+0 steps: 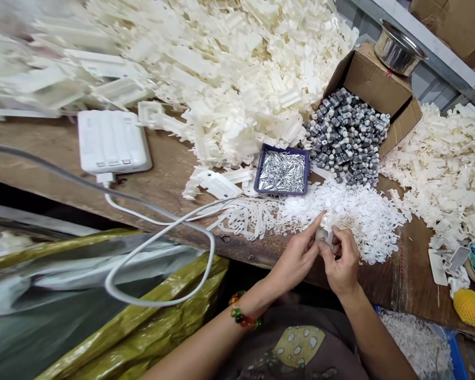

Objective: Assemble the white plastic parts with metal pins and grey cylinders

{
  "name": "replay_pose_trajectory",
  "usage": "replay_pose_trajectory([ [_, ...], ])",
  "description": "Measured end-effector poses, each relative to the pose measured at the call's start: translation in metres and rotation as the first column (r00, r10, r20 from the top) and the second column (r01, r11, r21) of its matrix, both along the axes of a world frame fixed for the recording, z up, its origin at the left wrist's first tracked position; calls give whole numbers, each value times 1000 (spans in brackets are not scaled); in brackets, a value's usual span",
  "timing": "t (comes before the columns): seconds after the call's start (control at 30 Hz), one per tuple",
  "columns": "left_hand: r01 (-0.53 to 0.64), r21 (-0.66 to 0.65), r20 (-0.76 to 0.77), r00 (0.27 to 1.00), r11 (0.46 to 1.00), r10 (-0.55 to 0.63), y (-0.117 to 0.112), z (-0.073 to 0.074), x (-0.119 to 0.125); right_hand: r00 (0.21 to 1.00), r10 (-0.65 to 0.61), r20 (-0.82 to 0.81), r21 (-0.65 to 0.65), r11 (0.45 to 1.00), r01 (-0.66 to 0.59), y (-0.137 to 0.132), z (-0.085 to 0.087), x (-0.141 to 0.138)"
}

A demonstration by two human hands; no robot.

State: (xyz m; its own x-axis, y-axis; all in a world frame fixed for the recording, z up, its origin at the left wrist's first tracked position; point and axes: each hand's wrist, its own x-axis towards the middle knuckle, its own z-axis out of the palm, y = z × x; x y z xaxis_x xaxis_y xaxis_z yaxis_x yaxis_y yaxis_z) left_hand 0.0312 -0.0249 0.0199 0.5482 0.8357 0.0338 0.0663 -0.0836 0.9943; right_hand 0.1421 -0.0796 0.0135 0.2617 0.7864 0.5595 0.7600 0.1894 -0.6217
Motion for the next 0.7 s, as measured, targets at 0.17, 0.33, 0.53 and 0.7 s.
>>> replay_pose_trajectory([
  [0.17, 56, -87, 24, 998, 995, -54, 4, 3, -10, 951, 45, -307, -132, 987, -90, -5, 2, 7],
  [0.33, 198, -114, 52, 980, 973, -194, 6, 14, -20, 892, 163, -421, -360, 873, -330, 2, 20, 28],
  [0.53, 185, -179, 27, 983, 966, -183, 5, 20, -23, 912, 183, -367, -379, 866, -326, 3, 23, 30],
  [0.7, 213, -284, 125, 975, 935, -184, 6, 17, -22, 891, 200, -408, -380, 850, -365, 4, 22, 24],
])
